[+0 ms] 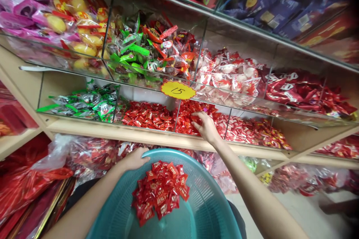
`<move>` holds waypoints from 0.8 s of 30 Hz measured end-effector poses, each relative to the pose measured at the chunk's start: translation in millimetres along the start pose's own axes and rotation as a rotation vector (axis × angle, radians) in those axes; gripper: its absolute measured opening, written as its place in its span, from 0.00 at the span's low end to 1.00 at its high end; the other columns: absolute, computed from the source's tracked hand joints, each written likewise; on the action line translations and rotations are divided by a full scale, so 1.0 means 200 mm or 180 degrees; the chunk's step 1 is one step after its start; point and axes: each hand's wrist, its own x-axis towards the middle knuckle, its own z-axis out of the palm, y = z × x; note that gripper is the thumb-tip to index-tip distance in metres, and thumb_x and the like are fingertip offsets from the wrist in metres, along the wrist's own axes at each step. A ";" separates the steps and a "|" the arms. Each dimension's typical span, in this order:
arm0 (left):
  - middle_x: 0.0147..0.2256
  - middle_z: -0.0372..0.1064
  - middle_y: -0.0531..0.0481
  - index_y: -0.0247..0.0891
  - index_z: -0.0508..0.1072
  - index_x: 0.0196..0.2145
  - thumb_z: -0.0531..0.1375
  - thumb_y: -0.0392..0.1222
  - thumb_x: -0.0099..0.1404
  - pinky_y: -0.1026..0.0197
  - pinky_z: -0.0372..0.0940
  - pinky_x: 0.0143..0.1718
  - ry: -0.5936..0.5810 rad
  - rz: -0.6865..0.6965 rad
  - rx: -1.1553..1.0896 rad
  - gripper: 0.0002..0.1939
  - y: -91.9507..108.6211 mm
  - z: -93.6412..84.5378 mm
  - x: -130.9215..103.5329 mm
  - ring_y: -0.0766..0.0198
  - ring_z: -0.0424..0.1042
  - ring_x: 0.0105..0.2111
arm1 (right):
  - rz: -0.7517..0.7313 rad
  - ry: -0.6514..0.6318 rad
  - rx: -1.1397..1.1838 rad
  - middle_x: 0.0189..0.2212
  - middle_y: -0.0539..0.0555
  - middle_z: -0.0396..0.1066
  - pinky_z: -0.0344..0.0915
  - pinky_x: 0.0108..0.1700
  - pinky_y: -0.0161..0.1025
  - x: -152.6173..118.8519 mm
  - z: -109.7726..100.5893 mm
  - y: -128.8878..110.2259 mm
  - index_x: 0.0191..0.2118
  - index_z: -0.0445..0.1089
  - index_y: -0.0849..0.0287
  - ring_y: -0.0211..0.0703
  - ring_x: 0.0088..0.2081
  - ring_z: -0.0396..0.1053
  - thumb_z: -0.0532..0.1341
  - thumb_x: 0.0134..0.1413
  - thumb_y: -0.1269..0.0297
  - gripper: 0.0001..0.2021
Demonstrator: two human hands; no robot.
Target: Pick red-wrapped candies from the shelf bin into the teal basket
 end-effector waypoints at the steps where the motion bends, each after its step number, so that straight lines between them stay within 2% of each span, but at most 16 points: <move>1: 0.30 0.68 0.50 0.34 0.68 0.33 0.51 0.43 0.56 0.65 0.58 0.33 0.0011 0.0006 -0.0005 0.12 -0.01 0.00 0.00 0.64 0.66 0.31 | -0.0007 0.0018 -0.0005 0.39 0.55 0.65 0.60 0.45 0.41 0.00 0.00 0.00 0.41 0.65 0.58 0.44 0.41 0.64 0.56 0.47 0.70 0.12; 11: 0.35 0.69 0.48 0.35 0.69 0.35 0.52 0.46 0.56 0.64 0.59 0.36 0.0036 -0.0063 -0.0101 0.14 -0.01 0.00 -0.01 0.60 0.67 0.35 | 0.0104 0.0489 0.0088 0.39 0.56 0.65 0.61 0.45 0.43 -0.04 -0.06 -0.02 0.43 0.65 0.57 0.44 0.42 0.64 0.57 0.49 0.65 0.13; 13: 0.35 0.69 0.48 0.34 0.69 0.36 0.52 0.46 0.55 0.64 0.59 0.36 0.0059 -0.0086 -0.0139 0.15 -0.01 0.00 -0.01 0.60 0.67 0.35 | 0.0131 0.0625 0.0210 0.41 0.56 0.65 0.61 0.45 0.43 -0.06 -0.09 -0.06 0.44 0.64 0.57 0.44 0.43 0.63 0.56 0.51 0.64 0.13; 16: 0.35 0.69 0.47 0.34 0.69 0.36 0.52 0.47 0.55 0.64 0.59 0.36 0.0085 -0.0105 -0.0176 0.16 -0.01 0.00 -0.01 0.60 0.67 0.35 | 0.0163 0.0690 0.0563 0.43 0.55 0.64 0.63 0.45 0.43 -0.13 -0.13 -0.18 0.46 0.63 0.55 0.43 0.46 0.62 0.56 0.52 0.63 0.14; 20: 0.34 0.69 0.48 0.34 0.69 0.35 0.52 0.46 0.55 0.64 0.59 0.35 0.0072 -0.0117 -0.0120 0.15 -0.01 0.01 -0.01 0.61 0.67 0.33 | 0.0170 0.0284 0.0952 0.45 0.54 0.63 0.61 0.48 0.45 -0.29 -0.09 -0.37 0.46 0.63 0.52 0.44 0.47 0.61 0.56 0.52 0.65 0.14; 24: 0.30 0.69 0.50 0.35 0.69 0.34 0.53 0.45 0.54 0.65 0.59 0.32 0.0082 -0.0170 -0.0146 0.13 -0.01 0.02 0.00 0.62 0.66 0.30 | 0.0188 -0.0395 0.1406 0.44 0.53 0.64 0.59 0.50 0.43 -0.45 0.09 -0.48 0.46 0.64 0.50 0.42 0.47 0.62 0.55 0.53 0.66 0.14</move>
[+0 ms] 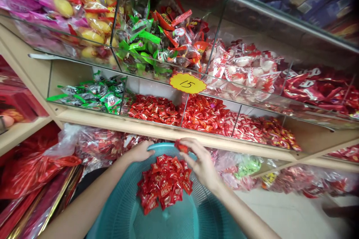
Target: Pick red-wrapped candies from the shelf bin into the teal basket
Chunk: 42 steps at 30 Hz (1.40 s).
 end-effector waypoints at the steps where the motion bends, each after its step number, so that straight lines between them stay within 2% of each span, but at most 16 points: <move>1: 0.29 0.68 0.50 0.35 0.69 0.33 0.52 0.45 0.54 0.65 0.58 0.31 0.0005 0.0001 0.0009 0.13 0.00 0.00 0.00 0.63 0.66 0.29 | 0.0051 -0.0160 0.0126 0.44 0.52 0.65 0.59 0.50 0.42 -0.02 0.06 0.02 0.46 0.64 0.50 0.42 0.46 0.62 0.56 0.52 0.67 0.14; 3: 0.28 0.67 0.50 0.35 0.69 0.31 0.52 0.44 0.54 0.65 0.58 0.30 0.0038 0.0036 0.0067 0.12 0.00 0.00 0.00 0.63 0.65 0.29 | 0.0227 -0.0421 0.0388 0.43 0.51 0.65 0.61 0.47 0.40 -0.04 0.17 0.08 0.45 0.64 0.50 0.41 0.45 0.63 0.57 0.51 0.66 0.14; 6: 0.27 0.66 0.50 0.35 0.68 0.30 0.52 0.43 0.54 0.66 0.57 0.30 0.0050 0.0097 0.0121 0.11 0.00 0.00 0.00 0.64 0.64 0.28 | 0.0661 -0.0592 0.0730 0.42 0.51 0.65 0.65 0.40 0.38 -0.05 0.30 0.18 0.44 0.65 0.52 0.42 0.43 0.64 0.59 0.49 0.65 0.14; 10: 0.26 0.65 0.51 0.34 0.68 0.30 0.52 0.44 0.54 0.67 0.56 0.27 0.0048 0.0042 0.0138 0.11 0.01 0.00 -0.01 0.66 0.63 0.27 | 0.0969 -0.0583 0.0754 0.41 0.52 0.67 0.64 0.41 0.40 -0.05 0.38 0.29 0.42 0.66 0.55 0.43 0.42 0.65 0.60 0.46 0.64 0.14; 13: 0.26 0.66 0.51 0.35 0.67 0.30 0.51 0.44 0.55 0.68 0.55 0.27 0.0050 0.0024 0.0177 0.10 0.00 0.00 -0.01 0.66 0.64 0.27 | 0.0970 -0.0571 0.0652 0.41 0.52 0.67 0.64 0.41 0.41 -0.05 0.36 0.30 0.42 0.66 0.55 0.43 0.41 0.65 0.60 0.47 0.64 0.14; 18: 0.27 0.66 0.50 0.36 0.67 0.29 0.51 0.43 0.54 0.67 0.56 0.28 0.0107 0.0078 0.0195 0.09 -0.03 0.01 0.01 0.65 0.65 0.28 | 0.1052 -0.0475 0.0774 0.40 0.53 0.67 0.64 0.41 0.41 -0.05 0.25 0.32 0.44 0.64 0.56 0.42 0.39 0.66 0.59 0.48 0.60 0.15; 23: 0.29 0.67 0.49 0.36 0.68 0.30 0.52 0.44 0.54 0.66 0.57 0.30 0.0108 0.0061 0.0149 0.10 -0.02 0.00 0.00 0.64 0.65 0.29 | 0.1321 -0.0364 0.0818 0.34 0.52 0.68 0.64 0.40 0.41 -0.10 0.19 0.37 0.42 0.64 0.58 0.41 0.34 0.65 0.61 0.45 0.58 0.17; 28: 0.29 0.68 0.49 0.36 0.69 0.31 0.54 0.44 0.52 0.65 0.58 0.32 0.0143 -0.0086 0.0065 0.11 0.01 0.00 -0.01 0.63 0.65 0.30 | 0.1654 -0.0770 0.1442 0.23 0.46 0.65 0.65 0.27 0.36 -0.10 0.28 0.32 0.40 0.63 0.57 0.36 0.23 0.63 0.62 0.41 0.55 0.19; 33: 0.28 0.68 0.49 0.35 0.69 0.31 0.53 0.44 0.53 0.65 0.58 0.32 0.0114 -0.0045 0.0107 0.11 0.02 -0.01 -0.02 0.63 0.66 0.30 | 0.1972 -0.1114 0.1774 0.28 0.48 0.67 0.62 0.20 0.33 -0.05 0.38 0.28 0.36 0.63 0.58 0.35 0.22 0.65 0.63 0.38 0.52 0.20; 42: 0.28 0.68 0.49 0.35 0.68 0.30 0.52 0.42 0.54 0.66 0.57 0.31 0.0101 -0.0014 0.0195 0.09 0.02 -0.01 -0.02 0.63 0.66 0.30 | 0.1893 -0.1091 0.1444 0.16 0.44 0.63 0.60 0.19 0.33 -0.05 0.41 0.31 0.37 0.62 0.58 0.35 0.17 0.62 0.62 0.40 0.54 0.18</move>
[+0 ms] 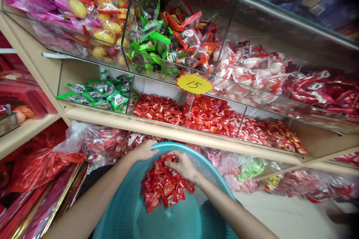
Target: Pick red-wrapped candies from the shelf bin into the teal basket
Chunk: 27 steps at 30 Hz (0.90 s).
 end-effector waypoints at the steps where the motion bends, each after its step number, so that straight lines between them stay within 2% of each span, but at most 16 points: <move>1: 0.28 0.68 0.49 0.35 0.68 0.30 0.52 0.42 0.54 0.66 0.57 0.31 0.0007 -0.0007 0.0006 0.09 0.00 0.00 0.00 0.63 0.66 0.30 | -0.0035 0.0029 -0.0024 0.16 0.44 0.63 0.60 0.19 0.33 0.00 0.00 0.00 0.38 0.62 0.58 0.35 0.17 0.62 0.62 0.40 0.54 0.19; 5: 0.28 0.67 0.49 0.36 0.68 0.30 0.53 0.43 0.54 0.66 0.58 0.31 0.0019 -0.0053 -0.0006 0.10 -0.01 0.00 0.00 0.64 0.65 0.29 | -0.0127 0.0123 -0.0037 0.17 0.45 0.64 0.60 0.19 0.34 0.00 -0.02 -0.01 0.39 0.61 0.59 0.36 0.17 0.62 0.61 0.41 0.53 0.20; 9: 0.29 0.67 0.50 0.36 0.68 0.31 0.53 0.44 0.54 0.66 0.58 0.31 -0.0005 -0.0061 -0.0007 0.10 -0.02 0.00 0.01 0.64 0.65 0.29 | -0.0297 0.0329 -0.0237 0.19 0.45 0.61 0.59 0.21 0.33 -0.03 -0.10 -0.03 0.40 0.62 0.59 0.34 0.18 0.60 0.60 0.43 0.54 0.19; 12: 0.28 0.67 0.50 0.36 0.67 0.30 0.52 0.44 0.54 0.66 0.57 0.30 -0.0050 -0.0023 0.0012 0.10 -0.03 0.01 0.02 0.64 0.66 0.29 | -0.0553 0.0505 -0.0549 0.22 0.45 0.60 0.58 0.25 0.33 -0.08 -0.15 -0.01 0.41 0.63 0.58 0.34 0.22 0.59 0.61 0.44 0.57 0.17; 15: 0.27 0.67 0.50 0.36 0.66 0.30 0.51 0.44 0.55 0.67 0.57 0.29 -0.0079 0.0003 0.0038 0.09 -0.04 0.01 0.03 0.64 0.66 0.28 | -0.0651 0.0481 -0.0746 0.25 0.47 0.61 0.58 0.29 0.33 -0.14 -0.17 0.03 0.38 0.63 0.59 0.35 0.26 0.58 0.60 0.46 0.59 0.14; 20: 0.27 0.66 0.50 0.36 0.66 0.28 0.52 0.44 0.54 0.67 0.56 0.29 -0.0062 -0.0033 0.0033 0.09 -0.02 0.01 0.02 0.64 0.65 0.29 | -0.0669 0.0269 -0.1525 0.26 0.49 0.63 0.58 0.31 0.34 -0.24 -0.14 0.05 0.32 0.64 0.59 0.37 0.29 0.60 0.56 0.51 0.62 0.06; 24: 0.27 0.66 0.50 0.35 0.67 0.29 0.53 0.45 0.54 0.67 0.56 0.29 -0.0032 -0.0127 -0.0036 0.10 0.00 0.00 0.01 0.65 0.65 0.28 | -0.0868 0.0117 -0.2221 0.35 0.52 0.66 0.60 0.38 0.35 -0.29 -0.10 0.01 0.39 0.63 0.57 0.39 0.36 0.64 0.52 0.54 0.66 0.07; 27: 0.26 0.66 0.51 0.35 0.67 0.28 0.54 0.45 0.53 0.67 0.56 0.29 -0.0008 -0.0148 -0.0051 0.10 0.01 0.00 0.00 0.65 0.64 0.29 | -0.0925 0.0046 -0.3013 0.38 0.54 0.65 0.61 0.38 0.35 -0.29 -0.05 -0.03 0.41 0.62 0.56 0.40 0.38 0.65 0.50 0.55 0.68 0.08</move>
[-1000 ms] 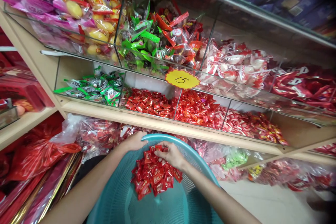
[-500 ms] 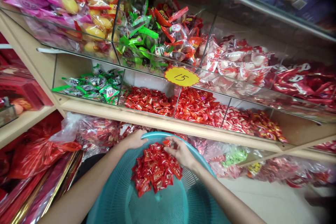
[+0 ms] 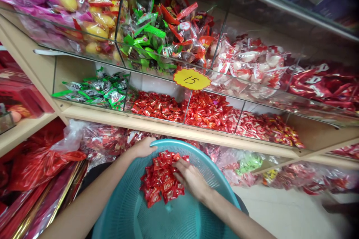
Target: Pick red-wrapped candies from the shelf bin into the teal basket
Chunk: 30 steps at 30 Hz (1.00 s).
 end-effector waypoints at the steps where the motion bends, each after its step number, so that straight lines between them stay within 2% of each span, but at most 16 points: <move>1: 0.27 0.66 0.51 0.35 0.67 0.28 0.54 0.45 0.53 0.67 0.56 0.29 0.0005 0.0006 0.0006 0.10 0.00 0.00 0.00 0.64 0.64 0.29 | -0.0045 -0.0040 -0.0274 0.38 0.54 0.65 0.61 0.37 0.35 0.01 0.00 -0.02 0.40 0.62 0.57 0.41 0.38 0.64 0.49 0.55 0.69 0.08; 4: 0.27 0.66 0.51 0.36 0.68 0.28 0.53 0.45 0.54 0.66 0.57 0.30 0.0019 0.0044 0.0047 0.10 0.00 0.00 0.00 0.64 0.65 0.29 | -0.0198 -0.0037 -0.0915 0.36 0.53 0.64 0.61 0.37 0.36 0.05 0.04 -0.05 0.36 0.61 0.58 0.41 0.37 0.64 0.48 0.56 0.72 0.06; 7: 0.27 0.67 0.50 0.36 0.68 0.29 0.53 0.45 0.54 0.66 0.57 0.31 0.0011 0.0051 0.0056 0.10 -0.01 0.00 0.00 0.64 0.65 0.29 | -0.0299 0.0016 -0.1226 0.35 0.52 0.63 0.62 0.37 0.35 0.08 0.08 -0.05 0.35 0.60 0.58 0.40 0.36 0.64 0.49 0.55 0.74 0.06; 14: 0.29 0.68 0.49 0.36 0.68 0.30 0.53 0.44 0.54 0.65 0.59 0.33 0.0011 0.0120 0.0104 0.10 0.00 -0.01 0.00 0.62 0.66 0.31 | -0.0308 -0.0069 -0.1246 0.36 0.52 0.63 0.63 0.34 0.34 0.07 0.08 -0.04 0.35 0.59 0.58 0.38 0.34 0.64 0.50 0.54 0.73 0.04; 18: 0.34 0.69 0.47 0.35 0.69 0.35 0.52 0.45 0.54 0.63 0.60 0.37 -0.0005 0.0154 0.0033 0.14 -0.02 0.00 0.00 0.60 0.67 0.35 | -0.0362 0.0047 -0.1198 0.37 0.53 0.63 0.64 0.34 0.34 0.04 0.02 -0.05 0.38 0.60 0.58 0.41 0.36 0.65 0.52 0.54 0.66 0.06; 21: 0.40 0.68 0.46 0.35 0.69 0.39 0.52 0.47 0.54 0.62 0.59 0.40 -0.0002 0.0147 -0.0014 0.18 -0.03 0.00 0.00 0.58 0.66 0.39 | -0.0350 0.0323 -0.1090 0.38 0.54 0.63 0.63 0.33 0.34 0.02 -0.12 -0.05 0.41 0.59 0.58 0.39 0.35 0.66 0.48 0.57 0.62 0.09; 24: 0.40 0.68 0.46 0.35 0.69 0.40 0.52 0.48 0.55 0.62 0.59 0.41 -0.0051 0.0156 -0.0035 0.18 -0.03 0.00 0.00 0.58 0.66 0.40 | -0.0202 0.0892 -0.0971 0.36 0.55 0.63 0.62 0.35 0.34 0.02 -0.36 0.02 0.42 0.60 0.59 0.39 0.34 0.65 0.45 0.59 0.63 0.11; 27: 0.38 0.69 0.47 0.35 0.69 0.38 0.52 0.48 0.54 0.63 0.59 0.39 -0.0063 0.0156 -0.0070 0.18 -0.02 -0.01 0.00 0.59 0.67 0.38 | 0.0078 0.1531 -0.0844 0.37 0.56 0.64 0.61 0.34 0.34 0.06 -0.63 0.16 0.43 0.61 0.59 0.38 0.32 0.65 0.47 0.58 0.64 0.11; 30: 0.35 0.70 0.47 0.35 0.69 0.36 0.53 0.47 0.54 0.63 0.60 0.38 -0.0027 0.0075 -0.0051 0.16 0.01 -0.01 -0.01 0.59 0.67 0.36 | 0.0459 0.1802 -0.0935 0.36 0.56 0.66 0.60 0.37 0.36 0.14 -0.81 0.33 0.41 0.63 0.60 0.40 0.34 0.65 0.50 0.55 0.63 0.11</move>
